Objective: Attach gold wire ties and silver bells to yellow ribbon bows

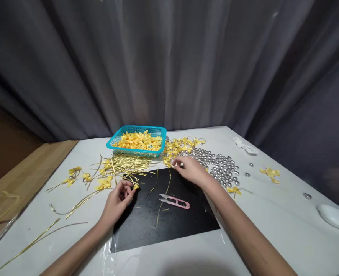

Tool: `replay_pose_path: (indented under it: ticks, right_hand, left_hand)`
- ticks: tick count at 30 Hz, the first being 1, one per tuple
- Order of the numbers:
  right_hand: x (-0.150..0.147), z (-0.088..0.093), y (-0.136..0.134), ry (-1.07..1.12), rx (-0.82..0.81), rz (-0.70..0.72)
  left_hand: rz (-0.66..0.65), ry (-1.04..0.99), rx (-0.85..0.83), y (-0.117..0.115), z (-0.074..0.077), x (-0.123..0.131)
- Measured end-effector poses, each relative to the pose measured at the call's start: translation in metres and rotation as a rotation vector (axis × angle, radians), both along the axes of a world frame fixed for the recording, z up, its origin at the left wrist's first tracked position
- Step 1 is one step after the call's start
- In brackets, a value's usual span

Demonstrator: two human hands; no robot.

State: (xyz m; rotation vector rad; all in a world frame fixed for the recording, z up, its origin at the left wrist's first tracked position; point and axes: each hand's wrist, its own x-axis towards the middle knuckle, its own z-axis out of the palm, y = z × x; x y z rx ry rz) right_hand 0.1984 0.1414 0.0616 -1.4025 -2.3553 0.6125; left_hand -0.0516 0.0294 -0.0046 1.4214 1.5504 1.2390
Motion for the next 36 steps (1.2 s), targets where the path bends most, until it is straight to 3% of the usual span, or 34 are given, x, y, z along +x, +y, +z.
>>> replay_pose_path:
  ticks: [4, 9, 18, 26, 36]
  right_hand:
    - [0.0, -0.016, -0.004, -0.033, -0.033, -0.152]
    - [-0.024, -0.041, -0.018, -0.084, -0.096, -0.259]
    - [-0.042, -0.049, -0.013, -0.12, 0.005, -0.394]
    - [-0.046, -0.035, -0.025, 0.035, -0.016, -0.282]
    - [-0.036, -0.02, -0.004, 0.319, -0.298, -0.148]
  left_hand:
    - [0.012, -0.021, -0.005, 0.002, -0.003, -0.001]
    - [0.024, -0.035, -0.014, 0.003, -0.003, -0.001]
    - [0.033, -0.043, -0.02, 0.002, 0.0, 0.001]
    - [0.027, -0.033, -0.02, 0.002, -0.001, -0.001]
    - [0.034, 0.013, -0.008, 0.002, -0.001, 0.001]
